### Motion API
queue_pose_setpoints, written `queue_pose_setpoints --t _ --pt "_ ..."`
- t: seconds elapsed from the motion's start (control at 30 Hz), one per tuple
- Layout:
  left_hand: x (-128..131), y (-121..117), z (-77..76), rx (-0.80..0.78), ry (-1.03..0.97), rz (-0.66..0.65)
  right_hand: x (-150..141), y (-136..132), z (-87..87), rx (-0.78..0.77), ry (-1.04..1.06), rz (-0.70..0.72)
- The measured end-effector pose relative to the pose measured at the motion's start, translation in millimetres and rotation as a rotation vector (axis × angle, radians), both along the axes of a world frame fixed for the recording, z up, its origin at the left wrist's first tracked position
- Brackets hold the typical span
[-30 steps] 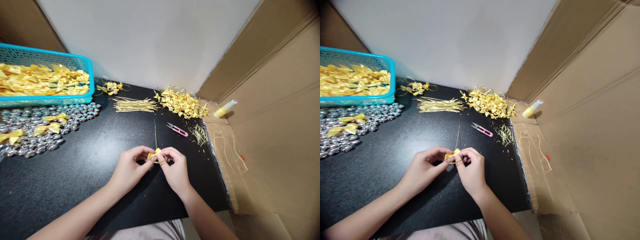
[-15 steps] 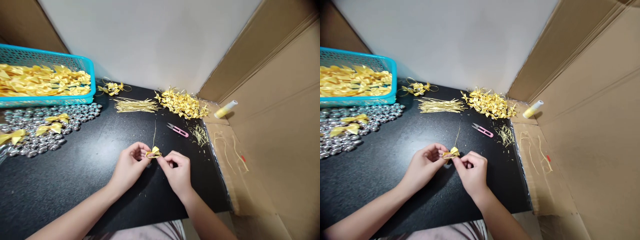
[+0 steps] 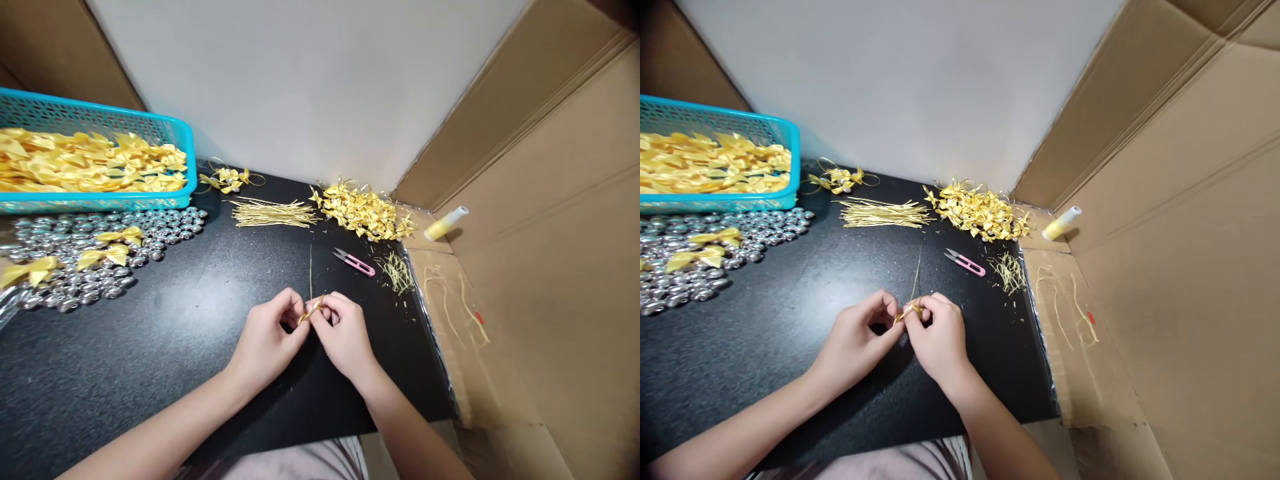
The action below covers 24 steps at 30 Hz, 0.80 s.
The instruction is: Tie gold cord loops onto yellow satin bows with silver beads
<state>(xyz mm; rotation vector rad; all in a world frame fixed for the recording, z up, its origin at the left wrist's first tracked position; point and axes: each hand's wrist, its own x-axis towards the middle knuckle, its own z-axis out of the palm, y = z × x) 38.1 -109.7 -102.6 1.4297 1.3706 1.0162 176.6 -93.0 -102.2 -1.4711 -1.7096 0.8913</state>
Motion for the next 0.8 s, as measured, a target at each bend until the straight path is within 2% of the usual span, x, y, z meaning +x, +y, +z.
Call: queue_pose_setpoints --t 0.2,0.37,0.53,0.8 --pt "-4.4 12.0 -5.2 -0.223 -0.36 0.075 -2.0 1.4 -1.8 -0.022 0.288 -0.069" --pt "-8.8 19.3 -1.7 -0.394 -0.585 0.129 4.4 -3.3 6.6 0.052 0.369 0.055" --pt "-12.7 24.1 -0.6 -0.489 -0.662 0.2 18.6 -9.2 11.8 0.081 0.579 0.168" --pt "-14.3 26.3 -0.2 -0.486 -0.683 0.212 30.9 -7.4 16.8 0.066 0.841 0.079"
